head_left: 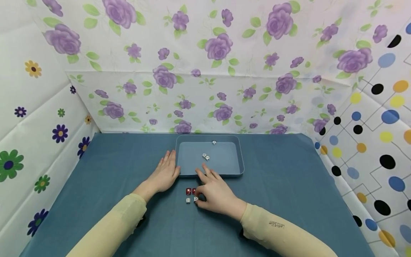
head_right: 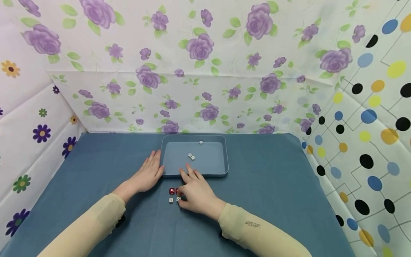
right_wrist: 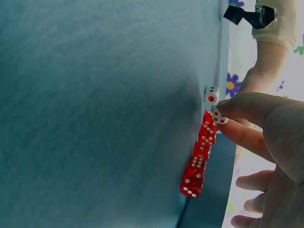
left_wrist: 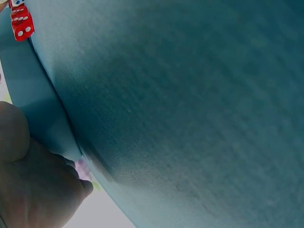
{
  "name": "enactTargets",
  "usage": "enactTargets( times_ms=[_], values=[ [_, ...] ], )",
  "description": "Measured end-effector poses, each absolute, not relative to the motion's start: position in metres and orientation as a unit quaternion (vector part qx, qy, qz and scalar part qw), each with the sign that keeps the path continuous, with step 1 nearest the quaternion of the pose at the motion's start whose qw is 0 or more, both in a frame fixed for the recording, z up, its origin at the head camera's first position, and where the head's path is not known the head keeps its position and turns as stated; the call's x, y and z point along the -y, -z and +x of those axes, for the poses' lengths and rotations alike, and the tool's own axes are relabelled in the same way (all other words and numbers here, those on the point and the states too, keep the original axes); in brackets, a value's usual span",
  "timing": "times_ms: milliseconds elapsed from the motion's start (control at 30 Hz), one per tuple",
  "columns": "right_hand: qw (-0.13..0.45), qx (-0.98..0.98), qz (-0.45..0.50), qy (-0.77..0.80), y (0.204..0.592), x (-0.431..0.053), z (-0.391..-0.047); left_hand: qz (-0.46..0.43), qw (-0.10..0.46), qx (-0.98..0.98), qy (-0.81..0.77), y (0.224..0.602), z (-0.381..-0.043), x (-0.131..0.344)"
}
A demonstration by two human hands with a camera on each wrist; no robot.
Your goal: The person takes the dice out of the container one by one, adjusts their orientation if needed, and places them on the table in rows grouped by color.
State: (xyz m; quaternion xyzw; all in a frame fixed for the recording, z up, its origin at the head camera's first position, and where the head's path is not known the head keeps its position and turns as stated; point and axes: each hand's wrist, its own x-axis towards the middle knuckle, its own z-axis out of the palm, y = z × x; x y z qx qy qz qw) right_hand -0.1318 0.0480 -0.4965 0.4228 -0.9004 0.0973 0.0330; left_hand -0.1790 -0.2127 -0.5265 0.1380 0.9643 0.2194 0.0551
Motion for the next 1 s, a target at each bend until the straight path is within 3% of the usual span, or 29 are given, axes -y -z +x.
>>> enactTargets(
  times_ms=[1000],
  values=[
    [0.05, 0.901, 0.427, -0.059, 0.501, -0.04, -0.129, 0.147, 0.051, -0.96, -0.232, 0.516, -0.174, 0.21]
  ],
)
